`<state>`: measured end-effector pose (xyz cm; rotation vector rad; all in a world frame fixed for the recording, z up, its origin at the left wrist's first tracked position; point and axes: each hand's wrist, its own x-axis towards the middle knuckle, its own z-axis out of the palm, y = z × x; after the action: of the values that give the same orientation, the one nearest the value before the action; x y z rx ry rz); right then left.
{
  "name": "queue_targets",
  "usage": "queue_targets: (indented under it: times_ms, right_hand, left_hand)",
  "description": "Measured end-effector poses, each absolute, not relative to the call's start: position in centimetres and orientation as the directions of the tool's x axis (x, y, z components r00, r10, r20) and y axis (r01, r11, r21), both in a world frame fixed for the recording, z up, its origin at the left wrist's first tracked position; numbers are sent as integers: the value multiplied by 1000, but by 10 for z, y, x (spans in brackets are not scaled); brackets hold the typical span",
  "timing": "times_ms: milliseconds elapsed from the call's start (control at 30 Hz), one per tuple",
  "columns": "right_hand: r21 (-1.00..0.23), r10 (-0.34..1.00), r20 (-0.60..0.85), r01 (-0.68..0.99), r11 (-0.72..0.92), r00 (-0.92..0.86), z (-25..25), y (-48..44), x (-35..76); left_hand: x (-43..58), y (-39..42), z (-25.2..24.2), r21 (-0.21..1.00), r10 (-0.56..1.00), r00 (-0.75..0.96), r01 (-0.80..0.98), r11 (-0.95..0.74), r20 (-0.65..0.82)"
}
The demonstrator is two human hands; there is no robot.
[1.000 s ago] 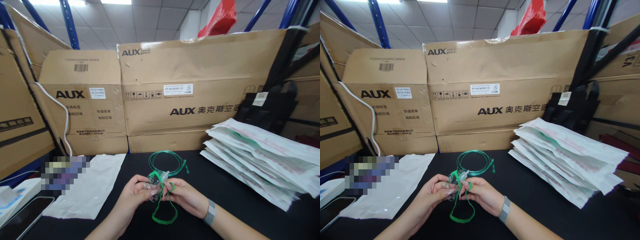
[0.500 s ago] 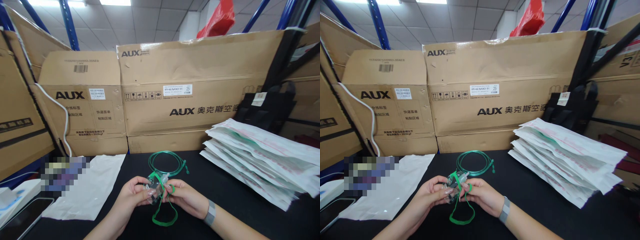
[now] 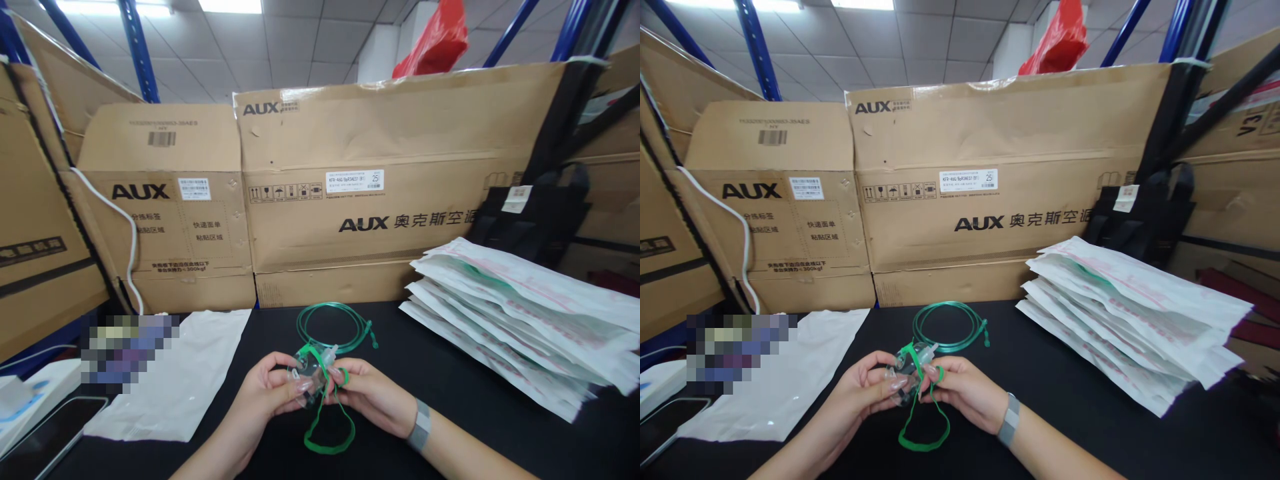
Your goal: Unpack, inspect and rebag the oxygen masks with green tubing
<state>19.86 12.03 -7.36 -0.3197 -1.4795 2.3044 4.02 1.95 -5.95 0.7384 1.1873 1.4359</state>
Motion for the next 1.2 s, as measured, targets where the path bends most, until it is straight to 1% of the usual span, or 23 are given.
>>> queue_targets:
  times_ms: [300,767,1200]
  right_hand:
    - [-917,439,9,-182,-354,-898,-72,120,199]
    - [-911,435,2,-182,-371,-900,-72,119,198]
    - [-914,442,7,-185,-361,-897,-73,120,199]
  left_hand:
    - [42,18,-56,927,957,-230,-365,81,-175]
    - [41,19,-57,929,953,-236,-358,97,-190]
    - [38,19,-59,922,963,-200,-374,97,-182]
